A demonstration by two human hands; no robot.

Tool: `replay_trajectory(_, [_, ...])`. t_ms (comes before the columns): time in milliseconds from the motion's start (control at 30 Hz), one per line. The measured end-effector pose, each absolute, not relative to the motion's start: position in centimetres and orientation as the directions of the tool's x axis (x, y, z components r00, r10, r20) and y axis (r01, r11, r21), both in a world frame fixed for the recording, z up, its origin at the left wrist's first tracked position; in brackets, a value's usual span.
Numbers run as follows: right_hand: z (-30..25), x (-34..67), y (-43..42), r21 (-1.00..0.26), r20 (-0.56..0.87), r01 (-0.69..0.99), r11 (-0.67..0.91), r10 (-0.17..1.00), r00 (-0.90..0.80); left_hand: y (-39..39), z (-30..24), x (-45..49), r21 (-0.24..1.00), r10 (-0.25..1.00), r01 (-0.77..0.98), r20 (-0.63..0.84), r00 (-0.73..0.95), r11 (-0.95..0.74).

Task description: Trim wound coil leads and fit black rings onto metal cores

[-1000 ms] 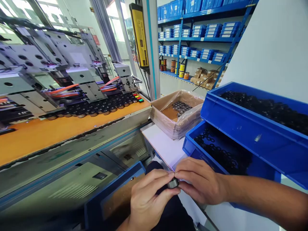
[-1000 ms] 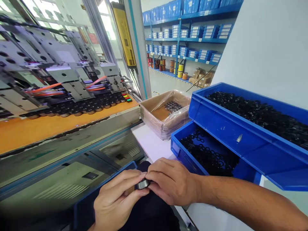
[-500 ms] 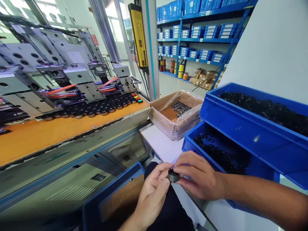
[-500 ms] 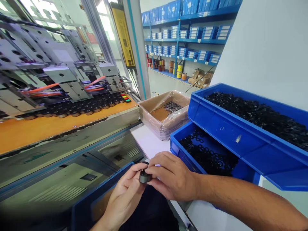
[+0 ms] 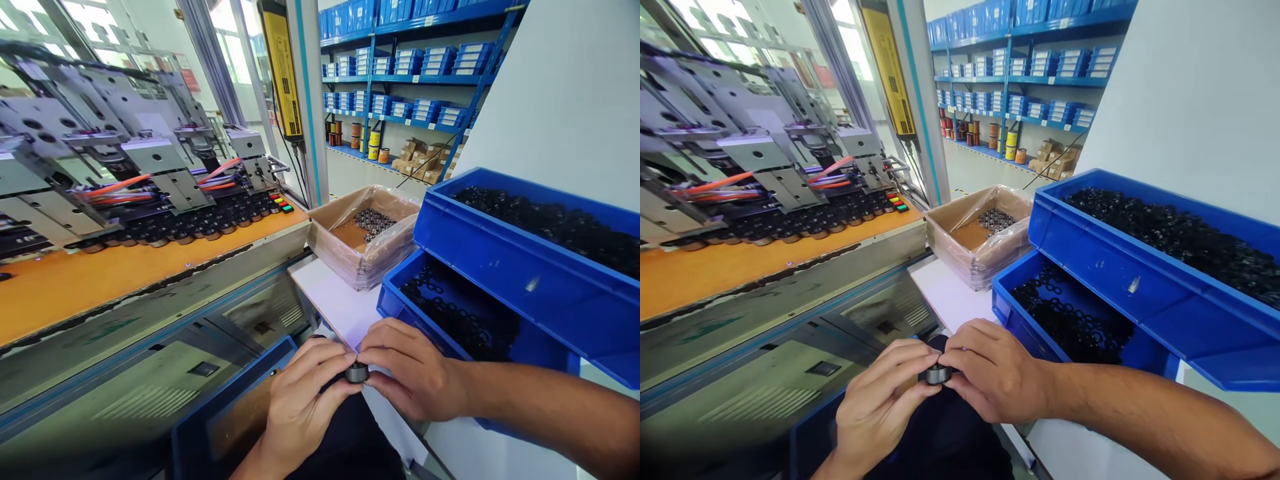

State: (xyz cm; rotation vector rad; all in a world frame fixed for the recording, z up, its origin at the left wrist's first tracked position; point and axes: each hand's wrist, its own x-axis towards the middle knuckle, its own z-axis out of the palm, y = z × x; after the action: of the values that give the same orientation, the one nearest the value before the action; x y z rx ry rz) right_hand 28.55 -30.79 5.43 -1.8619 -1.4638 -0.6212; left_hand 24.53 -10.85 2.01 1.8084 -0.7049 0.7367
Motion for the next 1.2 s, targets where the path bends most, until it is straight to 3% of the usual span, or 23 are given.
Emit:
replay_trajectory(267, [5.4, 28.6, -30.7, -0.227, 0.674, 0.960, -0.161, 0.686, 0.274, -11.8, 1.1, 24.2, 0.612, -0.048, -0.744, 0.763, 0.645, -0.268])
replay_trajectory(367, [5.4, 28.4, -30.8, -0.206, 0.671, 0.951, -0.232, 0.674, 0.309, -10.4, 1.3, 24.6, 0.594, -0.033, -0.695, 0.750, 0.660, -0.406])
replay_trajectory(467, [5.1, 28.4, -31.1, -0.160, 0.665, 0.926, -0.341, 0.656, 0.357, -5.8, 2.9, 26.1, 0.493, 0.060, -0.455, 0.724, 0.687, -0.742])
replay_trajectory(567, [4.8, 28.6, -31.3, -0.119, 0.672, 0.926, -0.359, 0.657, 0.341, 1.1, 5.6, 28.5, 0.424, 0.187, -0.176, 0.685, 0.704, -0.888])
replay_trajectory(667, [4.9, 28.7, -31.0, -0.109, 0.673, 0.933, -0.343, 0.665, 0.323, 7.4, 7.8, 31.3, 0.381, 0.280, 0.037, 0.607, 0.744, -0.924])
replay_trajectory(800, [4.9, 28.9, -30.9, -0.096, 0.663, 0.925, -0.368, 0.669, 0.335, 11.7, 8.8, 35.3, 0.352, 0.354, 0.196, 0.470, 0.809, -0.915])
replay_trajectory(933, [4.3, 31.2, -33.5, -0.069, 0.622, 0.903, -0.425, 0.689, 0.372, 13.1, 8.8, 37.3, 0.370, 0.416, 0.273, 0.390, 0.822, -0.888])
replay_trajectory(1033, [3.7, 34.3, -37.1, -0.080, 0.616, 0.836, -0.543, 0.632, 0.470, 13.3, 8.8, 36.9, 0.377, 0.427, 0.281, 0.390, 0.816, -0.883])
replay_trajectory(1100, [3.1, 36.2, -39.3, -0.133, 0.551, 0.753, -0.644, 0.583, 0.596, 12.8, 9.1, 36.4, 0.353, 0.423, 0.282, 0.435, 0.795, -0.892])
replay_trajectory(1200, [1.7, 37.6, -40.6, -0.238, 0.176, 0.565, -0.790, 0.537, 0.825, 10.7, 9.9, 36.5, 0.273, 0.346, 0.231, 0.527, 0.776, -0.934])
